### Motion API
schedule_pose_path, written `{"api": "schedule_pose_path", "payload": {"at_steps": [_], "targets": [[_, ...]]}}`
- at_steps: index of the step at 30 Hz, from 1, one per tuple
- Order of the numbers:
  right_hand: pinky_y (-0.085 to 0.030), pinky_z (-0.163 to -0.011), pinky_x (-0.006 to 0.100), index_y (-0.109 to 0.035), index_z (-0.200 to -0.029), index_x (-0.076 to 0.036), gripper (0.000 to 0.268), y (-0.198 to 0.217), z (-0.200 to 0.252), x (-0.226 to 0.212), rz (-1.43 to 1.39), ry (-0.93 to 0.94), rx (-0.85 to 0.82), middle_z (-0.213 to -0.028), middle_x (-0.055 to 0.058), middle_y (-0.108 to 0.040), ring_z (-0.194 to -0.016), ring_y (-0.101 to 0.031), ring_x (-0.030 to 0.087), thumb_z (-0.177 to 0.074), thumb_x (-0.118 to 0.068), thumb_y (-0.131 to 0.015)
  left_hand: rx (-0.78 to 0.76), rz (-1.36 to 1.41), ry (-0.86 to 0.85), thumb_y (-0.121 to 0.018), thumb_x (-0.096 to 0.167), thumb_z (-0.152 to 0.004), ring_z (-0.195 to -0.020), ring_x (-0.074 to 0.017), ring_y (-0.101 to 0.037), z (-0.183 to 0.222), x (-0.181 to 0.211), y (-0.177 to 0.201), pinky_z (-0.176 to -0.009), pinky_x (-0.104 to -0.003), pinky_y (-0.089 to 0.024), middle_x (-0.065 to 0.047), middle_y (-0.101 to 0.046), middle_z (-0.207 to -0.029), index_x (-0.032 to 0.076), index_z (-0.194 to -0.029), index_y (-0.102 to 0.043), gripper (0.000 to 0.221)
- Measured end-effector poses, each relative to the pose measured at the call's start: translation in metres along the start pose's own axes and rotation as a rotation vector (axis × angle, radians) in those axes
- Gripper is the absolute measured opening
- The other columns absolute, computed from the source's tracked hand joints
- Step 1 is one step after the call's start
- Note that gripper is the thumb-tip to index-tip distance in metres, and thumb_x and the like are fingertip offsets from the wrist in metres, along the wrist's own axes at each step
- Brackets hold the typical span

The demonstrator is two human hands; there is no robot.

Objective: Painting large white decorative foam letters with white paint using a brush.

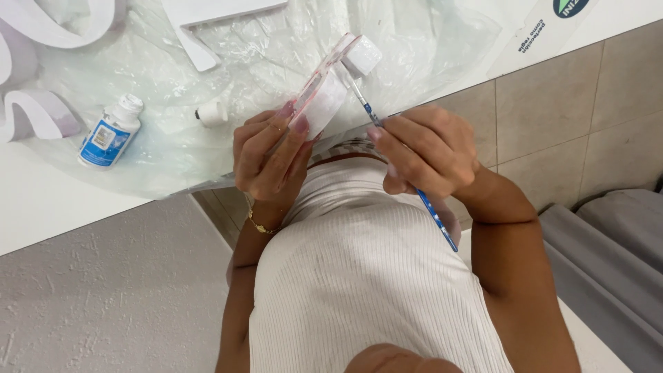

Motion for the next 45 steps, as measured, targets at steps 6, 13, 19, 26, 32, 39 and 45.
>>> {"api": "schedule_pose_path", "payload": {"at_steps": [6, 13, 19, 26, 32, 39, 45], "targets": [[-0.059, -0.063, 0.04, -0.081, -0.105, 0.01, 0.055, -0.002, 0.011, -0.005, 0.038, 0.072, -0.002, -0.087, 0.025, -0.073, -0.07, -0.06, 0.029, -0.116, -0.032, -0.048, 0.0, 0.002, -0.012, -0.094, 0.0, -0.088, -0.089, -0.035, -0.076, -0.002, -0.001, 0.0, -0.082, -0.048, -0.067, -0.021, -0.078, -0.114, 0.003, -0.114, -0.089, 0.026], [-0.058, -0.06, 0.039, -0.082, -0.1, 0.01, 0.058, 0.009, -0.001, -0.008, -0.015, 0.086, -0.008, -0.085, 0.026, -0.072, -0.072, -0.058, 0.029, -0.116, -0.032, -0.045, -0.011, 0.011, 0.001, -0.094, 0.0, -0.088, -0.091, -0.0359, -0.076, -0.003, 0.001, -0.002, -0.084, -0.048, -0.067, -0.022, -0.077, -0.116, 0.001, -0.114, -0.088, 0.026], [-0.057, -0.057, 0.039, -0.082, -0.096, 0.01, 0.059, 0.01, 0.001, -0.006, -0.002, 0.123, -0.028, -0.083, 0.026, -0.071, -0.071, -0.056, 0.03, -0.117, -0.032, -0.045, -0.01, 0.008, 0.011, -0.094, 0.001, -0.089, -0.092, -0.0352, -0.076, -0.001, 0.0, 0.0, -0.085, -0.048, -0.067, -0.021, -0.077, -0.117, 0.002, -0.114, -0.088, 0.026], [-0.055, -0.054, 0.039, -0.081, -0.095, 0.011, 0.061, 0.008, 0.001, -0.005, -0.008, 0.137, 0.0, -0.083, 0.028, -0.071, -0.07, -0.056, 0.031, -0.118, -0.032, -0.045, -0.007, 0.002, 0.042, -0.095, 0.001, -0.087, -0.085, -0.0335, -0.075, -0.009, 0.002, 0.0, -0.076, -0.047, -0.069, -0.02, -0.079, -0.111, 0.001, -0.111, -0.089, 0.025], [-0.06, -0.058, 0.037, -0.082, -0.1, 0.008, 0.056, 0.008, 0.0, -0.007, 0.041, 0.183, 0.003, -0.086, 0.026, -0.072, -0.074, -0.056, 0.028, -0.116, -0.03, -0.044, -0.008, -0.01, 0.059, -0.093, 0.001, -0.088, -0.087, -0.0319, -0.075, -0.01, 0.003, 0.0, -0.077, -0.046, -0.069, -0.018, -0.078, -0.113, 0.002, -0.114, -0.088, 0.026], [-0.057, -0.048, 0.039, -0.07, -0.095, 0.011, 0.041, 0.031, 0.005, 0.028, -0.299, -0.281, -0.083, -0.078, 0.025, -0.072, -0.06, -0.066, 0.031, -0.113, -0.017, -0.046, -0.072, -0.007, 0.071, -0.087, -0.003, -0.094, -0.097, -0.0329, -0.073, -0.014, 0.007, -0.004, -0.081, -0.046, -0.071, -0.017, -0.073, -0.118, 0.001, -0.12, -0.081, 0.027], [-0.056, -0.05, 0.04, -0.06, -0.105, 0.014, 0.03, 0.019, -0.032, 0.064, -0.484, -0.543, -0.024, -0.07, 0.023, -0.065, -0.055, -0.068, 0.034, -0.118, -0.009, -0.047, -0.145, -0.002, 0.101, -0.082, -0.008, -0.101, -0.111, -0.0348, -0.072, -0.016, 0.007, -0.008, -0.084, -0.048, -0.075, -0.015, -0.065, -0.127, -0.001, -0.126, -0.074, 0.027]]}}
Point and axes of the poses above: each hand's wrist, its own z-axis away from the middle knuckle, its own y-axis out of the back of the hand, x = y × z, the point moved 10 cm from there along -z, towards the middle knuckle
